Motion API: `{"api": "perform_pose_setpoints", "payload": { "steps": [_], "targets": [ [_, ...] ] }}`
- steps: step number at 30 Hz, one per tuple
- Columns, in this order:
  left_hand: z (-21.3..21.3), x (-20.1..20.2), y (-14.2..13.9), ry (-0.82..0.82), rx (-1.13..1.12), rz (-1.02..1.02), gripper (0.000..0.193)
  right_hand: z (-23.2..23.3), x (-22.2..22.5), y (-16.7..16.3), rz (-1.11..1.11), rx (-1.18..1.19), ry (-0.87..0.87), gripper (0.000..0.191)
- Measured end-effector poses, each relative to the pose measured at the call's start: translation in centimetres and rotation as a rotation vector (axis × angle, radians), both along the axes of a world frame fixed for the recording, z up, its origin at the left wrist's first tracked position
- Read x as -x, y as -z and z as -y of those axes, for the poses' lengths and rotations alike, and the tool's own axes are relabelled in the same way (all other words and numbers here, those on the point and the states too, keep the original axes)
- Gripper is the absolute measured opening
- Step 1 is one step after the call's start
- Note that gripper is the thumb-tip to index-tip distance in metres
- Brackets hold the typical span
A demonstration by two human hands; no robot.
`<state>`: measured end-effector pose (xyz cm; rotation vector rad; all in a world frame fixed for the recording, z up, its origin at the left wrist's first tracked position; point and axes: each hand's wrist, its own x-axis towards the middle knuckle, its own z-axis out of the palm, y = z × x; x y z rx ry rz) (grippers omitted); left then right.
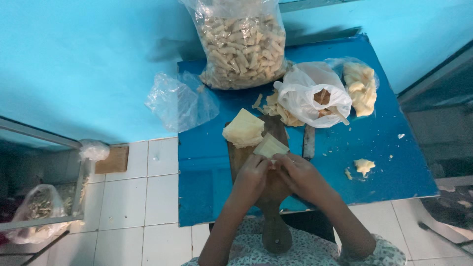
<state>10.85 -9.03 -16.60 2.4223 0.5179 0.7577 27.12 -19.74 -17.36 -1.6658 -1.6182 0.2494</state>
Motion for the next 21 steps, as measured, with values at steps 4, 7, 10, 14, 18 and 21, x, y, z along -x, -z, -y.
{"api": "perform_pose_setpoints", "payload": {
  "steps": [4,7,10,14,18,21],
  "targets": [
    [0.0,0.3,-0.6,0.046,0.022,0.028,0.013,-0.9,-0.1,-0.2,-0.111,0.067,0.020,0.042],
    [0.0,0.2,-0.4,0.031,0.004,-0.021,0.016,-1.4,-0.7,-0.6,-0.217,0.140,-0.003,0.046],
    [-0.3,-0.2,0.0,0.002,-0.035,-0.059,0.013,-1.6,-1.1,-0.9,-0.235,0.147,-0.032,0.046],
    [-1.3,-0.7,0.4,0.025,0.034,-0.042,0.015,-1.6,-1.4,-0.7,-0.267,0.176,-0.031,0.049],
    [-2.2,-1.4,0.6,0.012,0.083,-0.110,0.006,-2.0,-1.4,0.5,-0.207,0.124,-0.017,0.046],
    [-2.4,-1.7,0.9,-0.032,0.066,-0.087,0.006,-1.3,-1.0,1.6,-0.111,-0.018,-0.029,0.039]
  ]
}}
